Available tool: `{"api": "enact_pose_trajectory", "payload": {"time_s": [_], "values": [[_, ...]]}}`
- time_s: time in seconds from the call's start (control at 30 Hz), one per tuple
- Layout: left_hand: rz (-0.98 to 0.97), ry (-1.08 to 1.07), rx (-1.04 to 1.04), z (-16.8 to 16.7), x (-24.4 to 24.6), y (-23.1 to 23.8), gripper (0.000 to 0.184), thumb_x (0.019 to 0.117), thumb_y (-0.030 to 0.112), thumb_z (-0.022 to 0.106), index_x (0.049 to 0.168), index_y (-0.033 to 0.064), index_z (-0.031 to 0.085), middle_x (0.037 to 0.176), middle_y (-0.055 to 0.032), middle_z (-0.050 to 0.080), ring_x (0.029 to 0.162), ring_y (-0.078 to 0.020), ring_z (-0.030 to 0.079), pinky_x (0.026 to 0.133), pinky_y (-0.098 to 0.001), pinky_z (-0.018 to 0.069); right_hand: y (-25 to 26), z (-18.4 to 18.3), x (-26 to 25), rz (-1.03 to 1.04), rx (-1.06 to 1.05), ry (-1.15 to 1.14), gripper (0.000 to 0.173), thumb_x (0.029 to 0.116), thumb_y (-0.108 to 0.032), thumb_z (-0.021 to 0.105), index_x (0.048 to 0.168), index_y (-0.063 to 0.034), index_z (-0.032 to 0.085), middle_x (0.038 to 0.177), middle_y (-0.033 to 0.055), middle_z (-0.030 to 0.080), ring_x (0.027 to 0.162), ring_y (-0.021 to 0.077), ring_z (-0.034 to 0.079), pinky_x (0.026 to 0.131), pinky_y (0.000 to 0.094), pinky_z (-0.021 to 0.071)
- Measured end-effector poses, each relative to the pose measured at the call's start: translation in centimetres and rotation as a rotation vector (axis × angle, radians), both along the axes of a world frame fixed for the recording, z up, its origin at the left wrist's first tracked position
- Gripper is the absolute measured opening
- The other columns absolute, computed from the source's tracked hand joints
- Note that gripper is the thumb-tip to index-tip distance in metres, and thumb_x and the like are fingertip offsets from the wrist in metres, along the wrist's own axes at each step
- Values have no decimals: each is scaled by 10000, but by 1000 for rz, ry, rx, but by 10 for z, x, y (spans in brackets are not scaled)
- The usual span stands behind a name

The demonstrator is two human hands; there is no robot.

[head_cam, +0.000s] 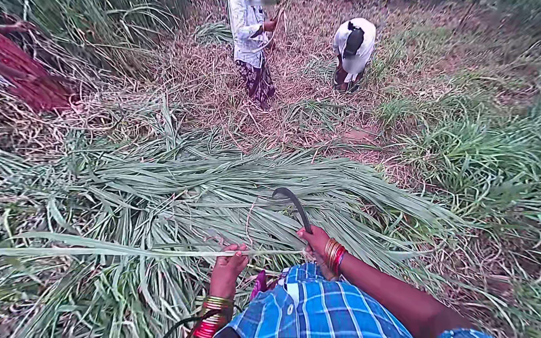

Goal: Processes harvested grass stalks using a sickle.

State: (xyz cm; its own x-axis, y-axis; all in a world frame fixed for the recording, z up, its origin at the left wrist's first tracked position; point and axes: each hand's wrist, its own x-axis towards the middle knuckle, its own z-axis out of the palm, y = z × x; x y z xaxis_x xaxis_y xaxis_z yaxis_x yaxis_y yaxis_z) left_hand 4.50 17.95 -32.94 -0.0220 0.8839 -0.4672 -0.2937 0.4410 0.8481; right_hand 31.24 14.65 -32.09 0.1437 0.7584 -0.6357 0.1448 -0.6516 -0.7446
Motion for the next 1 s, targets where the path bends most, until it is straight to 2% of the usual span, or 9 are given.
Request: {"api": "enact_pose_trajectory", "payload": {"time_s": [0.1,0.17,0.3,0.43,0.63,0.77,0.87,0.93,1.0], "values": [[16,-25,-72,-7,-8,-12,273,1057,-9,431,1329,17,432,1060,-106,697,785,-153,725,690,-285,604,-1,4,2,-67,0,37,265,1117,-201,476,1285,-27,584,923,49,683,545,66,551,536,230,485],[67,-75,-123,-12,-11,-16,298,1067,8,409,1363,38,420,1068,-109,698,765,-157,727,663,-277,601,2,8,6,-77,10,31,268,1120,-192,465,1289,-21,583,849,37,655,541,75,555,537,234,492],[158,-121,-180,-15,-5,-13,244,1071,2,412,1310,44,437,1011,-110,687,699,-148,707,600,-255,584,7,8,11,-106,61,20,257,1117,-182,478,1279,-11,582,789,33,609,543,90,555,546,244,500],[108,-105,-210,-13,9,-12,249,1062,-12,430,1307,34,430,1069,-130,647,728,-155,681,614,-262,563,2,1,11,-182,81,28,243,1109,-173,499,1257,-9,603,745,26,584,533,98,561,535,252,512],[-16,-124,-280,-13,28,-19,308,1056,-10,447,1359,23,397,1028,-148,638,683,-159,662,593,-264,555,-20,-8,12,-191,18,33,243,1113,-181,490,1252,-10,592,728,18,567,533,95,560,540,251,514],[-98,-280,-286,-15,34,-27,162,1043,-42,429,1184,27,468,860,-87,665,665,-152,684,608,-271,590,-26,-15,10,-203,-22,44,249,1115,-197,491,1255,-21,595,729,11,566,541,97,564,541,251,510],[-128,-402,-224,-19,30,-23,192,1025,-88,416,1151,10,521,846,-70,695,730,-172,720,686,-310,624,-25,-9,10,-193,26,49,249,1114,-181,484,1259,-7,585,720,13,553,535,99,553,538,253,506],[-45,-390,-114,-12,24,-2,182,1019,-96,423,1101,32,524,869,-57,716,767,-172,739,708,-310,631,-16,4,20,-181,105,-13,265,1114,-173,481,1275,3,596,728,18,566,545,96,563,554,254,519],[100,-354,9,0,10,22,184,1035,-72,404,1105,67,503,893,-18,716,791,-138,737,730,-283,630,-15,17,28,-248,193,-87,261,1110,-155,475,1260,12,607,711,7,552,539,79,542,550,240,500]]}}
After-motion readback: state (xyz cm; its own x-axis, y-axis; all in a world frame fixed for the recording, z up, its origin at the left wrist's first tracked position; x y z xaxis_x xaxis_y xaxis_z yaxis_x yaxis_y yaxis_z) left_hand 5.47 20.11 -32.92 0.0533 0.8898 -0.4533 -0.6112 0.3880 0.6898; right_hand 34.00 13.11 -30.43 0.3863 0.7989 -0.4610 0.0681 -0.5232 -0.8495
